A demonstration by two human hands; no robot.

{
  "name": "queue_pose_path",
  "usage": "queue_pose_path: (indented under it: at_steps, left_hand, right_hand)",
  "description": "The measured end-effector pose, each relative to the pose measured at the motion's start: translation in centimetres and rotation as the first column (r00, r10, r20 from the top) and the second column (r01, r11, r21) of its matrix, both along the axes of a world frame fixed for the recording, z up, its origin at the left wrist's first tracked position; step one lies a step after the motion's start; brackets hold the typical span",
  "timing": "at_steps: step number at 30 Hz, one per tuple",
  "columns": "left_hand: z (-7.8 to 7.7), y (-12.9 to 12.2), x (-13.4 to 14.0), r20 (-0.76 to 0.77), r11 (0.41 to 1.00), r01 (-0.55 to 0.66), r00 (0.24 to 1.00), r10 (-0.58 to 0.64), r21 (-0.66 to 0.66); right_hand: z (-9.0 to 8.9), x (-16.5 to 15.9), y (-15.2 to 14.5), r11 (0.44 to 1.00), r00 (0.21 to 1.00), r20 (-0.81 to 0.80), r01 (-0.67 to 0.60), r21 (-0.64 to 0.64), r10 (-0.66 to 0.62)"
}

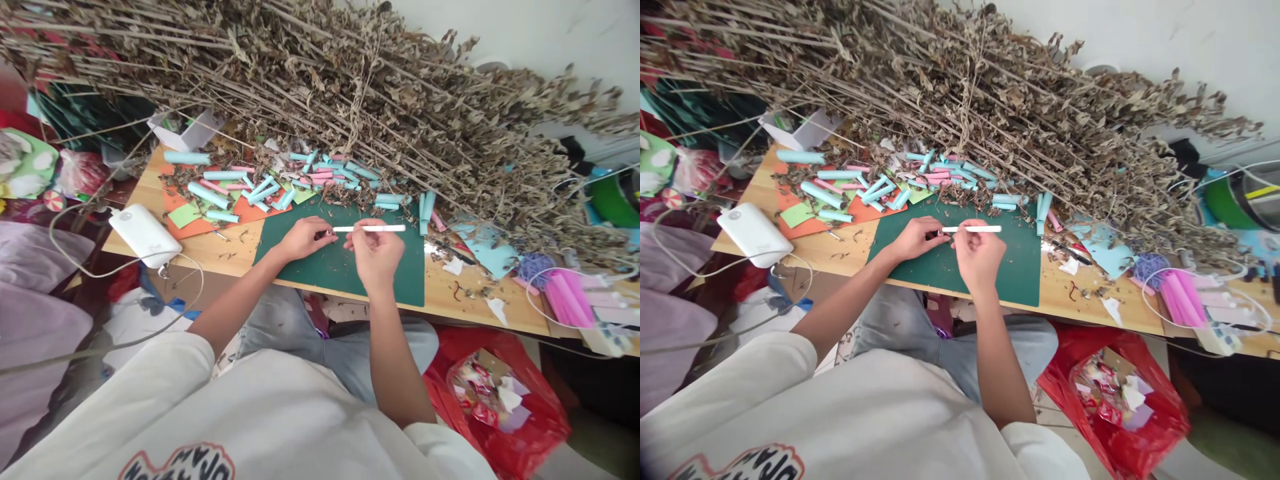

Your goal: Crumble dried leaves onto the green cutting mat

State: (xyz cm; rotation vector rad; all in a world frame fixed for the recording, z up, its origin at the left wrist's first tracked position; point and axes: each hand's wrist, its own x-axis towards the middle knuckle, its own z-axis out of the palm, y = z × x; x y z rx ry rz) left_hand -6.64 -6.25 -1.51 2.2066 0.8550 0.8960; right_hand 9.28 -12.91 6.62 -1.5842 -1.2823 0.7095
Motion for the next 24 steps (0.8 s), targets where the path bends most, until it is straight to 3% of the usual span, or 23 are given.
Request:
queue_pose_path:
  at_steps: [7,13,18,24]
  left_hand:
    - [-0.4,0.2,-0.1,0.006,1.000,0.010,1.000,-0.010,0.000]
    - [-0.2,0.1,-0.1,0.014,1.000,0.030,0.999,-0.030,-0.007]
    - [0.0,0.1,0.0,0.002,0.998,0.069,0.998,-0.069,-0.004]
    - [-0.5,0.2,0.0,-0.010,0.999,0.027,1.000,-0.027,-0.027]
  right_hand:
    - [-0.8,-0.6,0.0,0.999,0.958,0.285,-0.043,0.028,0.033]
    - [-0.8,-0.5,0.2,0.995,0.929,0.362,-0.099,0.028,0.083]
    - [-0.6,0.0,1.2,0.972,0.880,0.418,-0.235,-0.024,0.223]
    - [-0.7,0.0,2.3,0.945,0.836,0.455,-0.325,-0.040,0.307]
